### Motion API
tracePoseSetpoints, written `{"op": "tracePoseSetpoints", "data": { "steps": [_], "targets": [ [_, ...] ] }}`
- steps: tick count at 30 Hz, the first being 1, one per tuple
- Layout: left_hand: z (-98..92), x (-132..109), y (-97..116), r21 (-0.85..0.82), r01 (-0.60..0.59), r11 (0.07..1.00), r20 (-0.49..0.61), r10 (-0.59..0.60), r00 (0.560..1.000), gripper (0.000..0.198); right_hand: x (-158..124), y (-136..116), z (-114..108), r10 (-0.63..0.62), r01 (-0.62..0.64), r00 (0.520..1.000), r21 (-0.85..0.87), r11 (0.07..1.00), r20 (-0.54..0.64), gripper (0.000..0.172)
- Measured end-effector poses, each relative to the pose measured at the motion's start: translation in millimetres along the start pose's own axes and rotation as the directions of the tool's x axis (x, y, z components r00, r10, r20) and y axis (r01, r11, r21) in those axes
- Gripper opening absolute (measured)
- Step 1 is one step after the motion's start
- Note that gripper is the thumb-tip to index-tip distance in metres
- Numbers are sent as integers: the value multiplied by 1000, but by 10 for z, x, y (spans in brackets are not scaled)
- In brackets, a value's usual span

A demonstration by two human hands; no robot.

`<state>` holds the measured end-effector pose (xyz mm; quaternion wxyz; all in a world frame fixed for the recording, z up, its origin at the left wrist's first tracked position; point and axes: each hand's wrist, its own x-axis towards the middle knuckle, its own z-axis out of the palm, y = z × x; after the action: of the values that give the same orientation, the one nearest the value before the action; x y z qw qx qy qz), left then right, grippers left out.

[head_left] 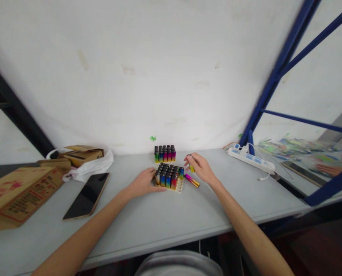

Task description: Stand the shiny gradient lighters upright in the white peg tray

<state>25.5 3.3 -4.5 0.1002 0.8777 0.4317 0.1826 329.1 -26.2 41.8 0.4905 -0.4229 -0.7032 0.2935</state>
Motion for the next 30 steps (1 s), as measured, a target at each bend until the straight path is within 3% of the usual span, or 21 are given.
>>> {"op": "tracePoseSetpoints", "data": {
  "steps": [4,12,16,20,25,28,30],
  "targets": [
    [1,3,-7,-16,-2,1000,5,2,1000,76,0,-40,-77,-80,89,996,-225,970,48,55],
    [6,3,-7,0,-1,1000,6,1,1000,77,-66,47,-56,-98,165,953,-219,962,288,25],
    [-6,3,7,-3,1,1000,23,-1,1000,76,-72,57,-31,-61,131,953,-222,966,296,24],
    [-20,3,19,-16,6,1000,14,-6,1000,74,-79,25,-41,-36,103,946,-196,975,322,35],
    [-29,2,26,-6,-3,1000,14,3,1000,73,-64,22,-193,-40,89,982,-266,960,185,31],
    [-23,3,18,7,2,1000,22,-2,1000,76,-61,122,-314,50,48,964,-358,933,260,33],
    [-18,3,14,7,1,1000,19,-1,1000,78,-66,220,-358,177,-12,908,-399,917,381,32]
  ]
}}
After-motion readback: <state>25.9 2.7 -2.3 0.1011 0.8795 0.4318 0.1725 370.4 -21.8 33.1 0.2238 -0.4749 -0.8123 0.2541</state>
